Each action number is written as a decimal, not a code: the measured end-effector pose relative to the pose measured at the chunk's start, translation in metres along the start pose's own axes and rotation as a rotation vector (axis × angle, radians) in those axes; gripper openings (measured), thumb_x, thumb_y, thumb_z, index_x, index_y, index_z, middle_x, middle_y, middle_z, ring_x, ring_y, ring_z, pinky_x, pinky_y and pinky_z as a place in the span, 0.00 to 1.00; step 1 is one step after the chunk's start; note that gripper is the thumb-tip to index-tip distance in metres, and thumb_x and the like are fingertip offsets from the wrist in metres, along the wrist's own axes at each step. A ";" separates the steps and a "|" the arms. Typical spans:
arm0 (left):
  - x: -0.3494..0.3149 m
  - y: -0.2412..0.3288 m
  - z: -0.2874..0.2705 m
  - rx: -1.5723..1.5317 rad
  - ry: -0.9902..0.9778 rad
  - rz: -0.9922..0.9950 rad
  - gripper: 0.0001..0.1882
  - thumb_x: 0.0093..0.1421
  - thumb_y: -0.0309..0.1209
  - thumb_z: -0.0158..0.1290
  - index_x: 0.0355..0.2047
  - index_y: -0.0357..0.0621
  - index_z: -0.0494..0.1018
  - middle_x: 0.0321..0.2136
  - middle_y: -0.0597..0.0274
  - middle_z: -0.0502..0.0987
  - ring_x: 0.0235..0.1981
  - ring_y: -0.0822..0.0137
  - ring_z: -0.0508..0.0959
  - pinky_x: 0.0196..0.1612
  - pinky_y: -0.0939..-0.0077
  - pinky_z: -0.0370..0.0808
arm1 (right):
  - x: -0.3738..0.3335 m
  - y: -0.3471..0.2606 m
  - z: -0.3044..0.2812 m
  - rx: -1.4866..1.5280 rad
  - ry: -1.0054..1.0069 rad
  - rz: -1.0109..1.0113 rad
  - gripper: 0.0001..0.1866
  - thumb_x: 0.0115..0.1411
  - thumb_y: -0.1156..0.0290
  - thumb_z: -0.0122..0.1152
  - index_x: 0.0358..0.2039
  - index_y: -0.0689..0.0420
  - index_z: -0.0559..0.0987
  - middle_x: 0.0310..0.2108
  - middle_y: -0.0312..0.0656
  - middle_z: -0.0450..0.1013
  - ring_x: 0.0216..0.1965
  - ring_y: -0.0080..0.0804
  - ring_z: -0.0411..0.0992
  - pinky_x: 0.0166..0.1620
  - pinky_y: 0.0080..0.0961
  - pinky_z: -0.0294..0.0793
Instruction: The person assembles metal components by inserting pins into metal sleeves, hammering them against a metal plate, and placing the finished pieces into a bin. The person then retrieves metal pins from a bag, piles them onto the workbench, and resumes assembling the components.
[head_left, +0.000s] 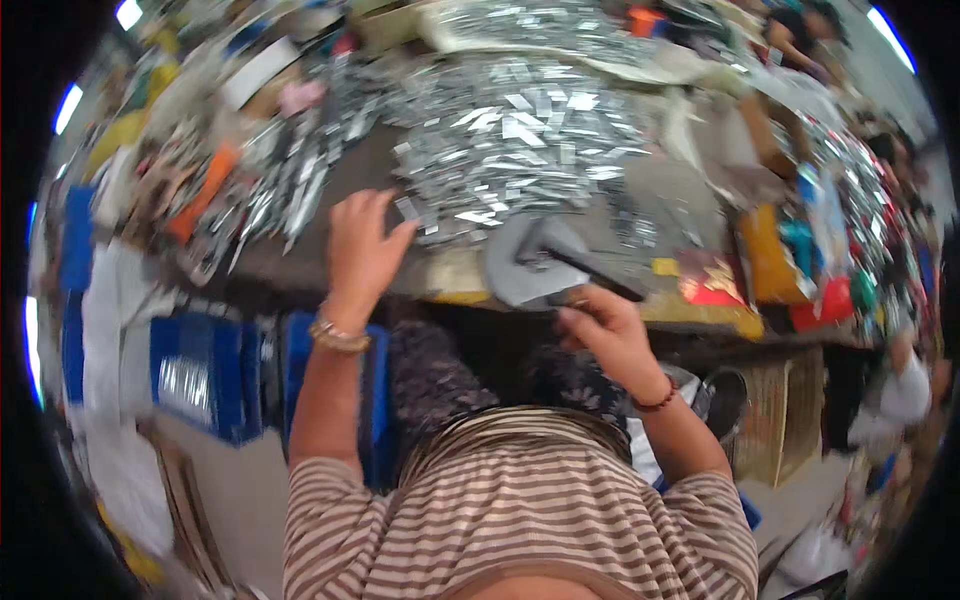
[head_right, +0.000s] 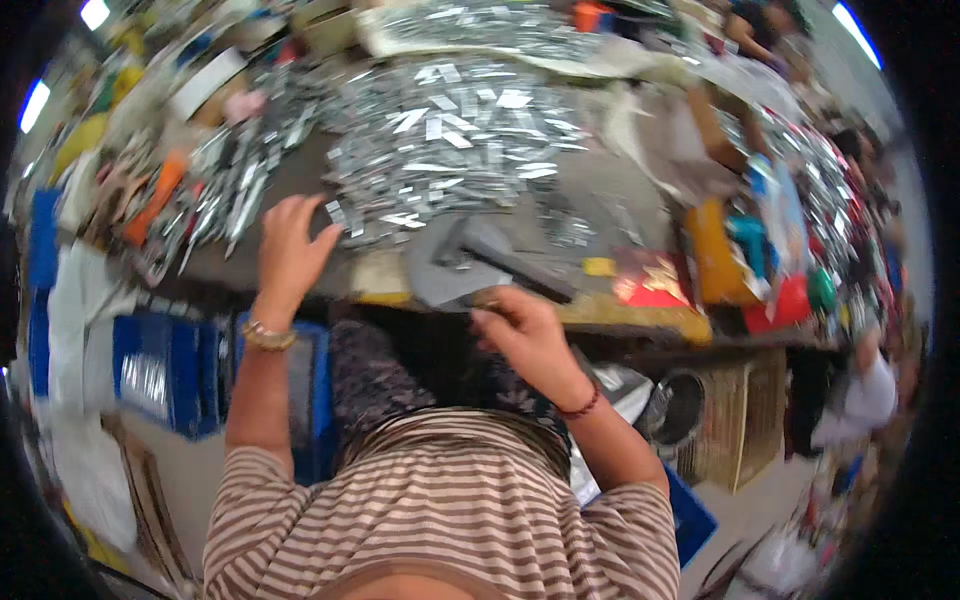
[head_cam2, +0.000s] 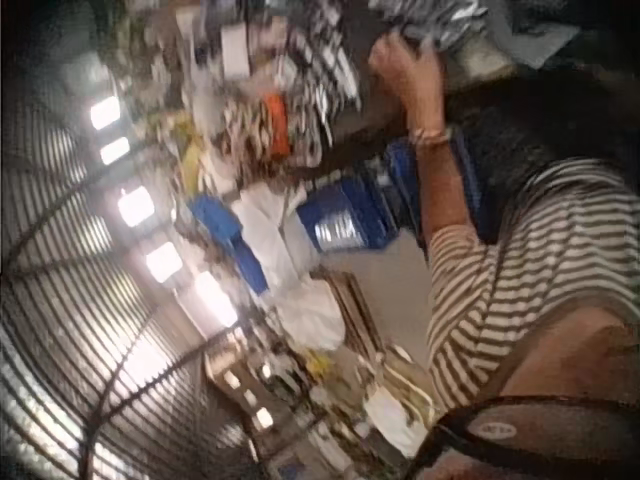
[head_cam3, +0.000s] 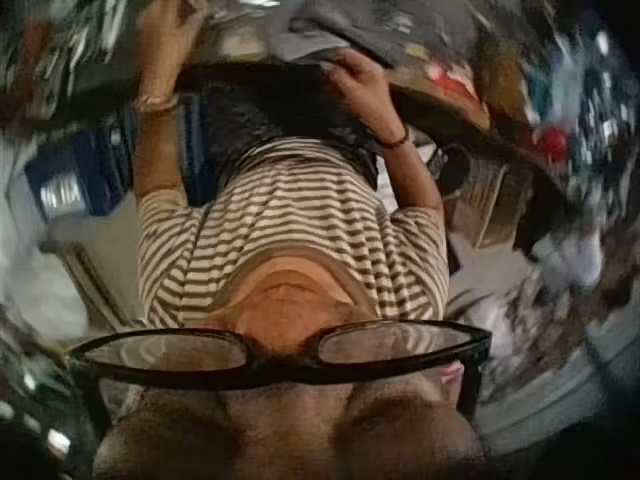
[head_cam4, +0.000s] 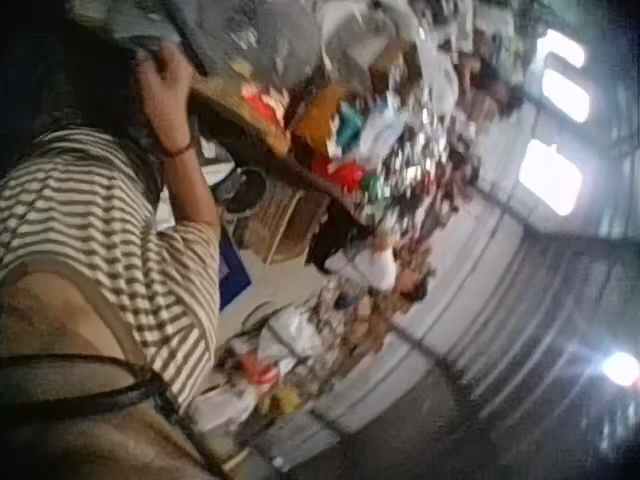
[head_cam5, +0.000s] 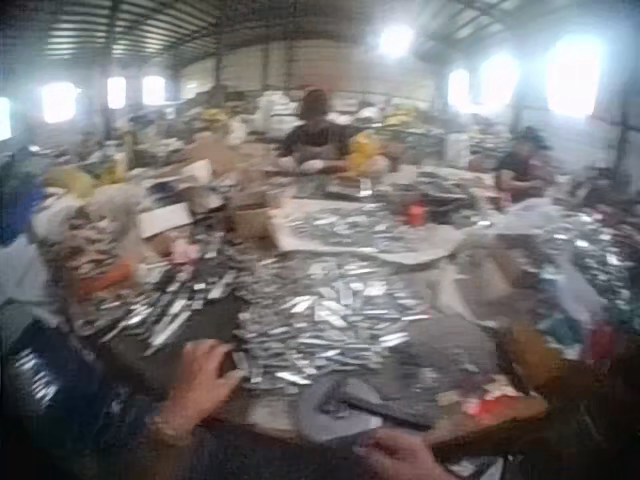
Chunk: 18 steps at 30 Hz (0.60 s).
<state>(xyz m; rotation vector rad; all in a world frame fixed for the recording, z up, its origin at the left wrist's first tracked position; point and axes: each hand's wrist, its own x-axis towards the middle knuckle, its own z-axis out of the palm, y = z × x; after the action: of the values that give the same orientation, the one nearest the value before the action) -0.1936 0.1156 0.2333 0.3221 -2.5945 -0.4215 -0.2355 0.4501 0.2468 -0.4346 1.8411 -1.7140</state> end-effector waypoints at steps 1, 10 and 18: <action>0.007 -0.006 0.014 0.057 -0.025 0.031 0.22 0.56 0.38 0.65 0.48 0.41 0.77 0.48 0.52 0.75 0.52 0.47 0.72 0.56 0.55 0.69 | -0.004 -0.003 -0.007 -0.027 0.052 -0.023 0.08 0.66 0.74 0.60 0.42 0.64 0.79 0.29 0.32 0.75 0.29 0.16 0.73 0.33 0.17 0.75; 0.007 0.011 0.016 -0.256 -0.052 -0.116 0.21 0.54 0.23 0.63 0.48 0.44 0.72 0.39 0.61 0.75 0.41 0.65 0.74 0.45 0.69 0.73 | 0.028 -0.014 -0.117 -0.880 0.652 -0.430 0.09 0.55 0.72 0.66 0.35 0.61 0.80 0.34 0.48 0.77 0.35 0.48 0.77 0.38 0.39 0.76; -0.002 0.031 0.009 -0.539 -0.095 -0.232 0.22 0.56 0.17 0.56 0.51 0.45 0.75 0.36 0.61 0.77 0.38 0.67 0.78 0.43 0.71 0.77 | 0.084 -0.002 -0.166 -1.517 0.580 -0.167 0.08 0.54 0.73 0.64 0.36 0.55 0.80 0.38 0.48 0.77 0.38 0.51 0.79 0.41 0.45 0.80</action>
<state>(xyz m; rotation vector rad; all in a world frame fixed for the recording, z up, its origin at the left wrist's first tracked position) -0.2013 0.1465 0.2361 0.4168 -2.4157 -1.2098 -0.4024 0.5310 0.2338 -0.6661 3.3508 -0.1264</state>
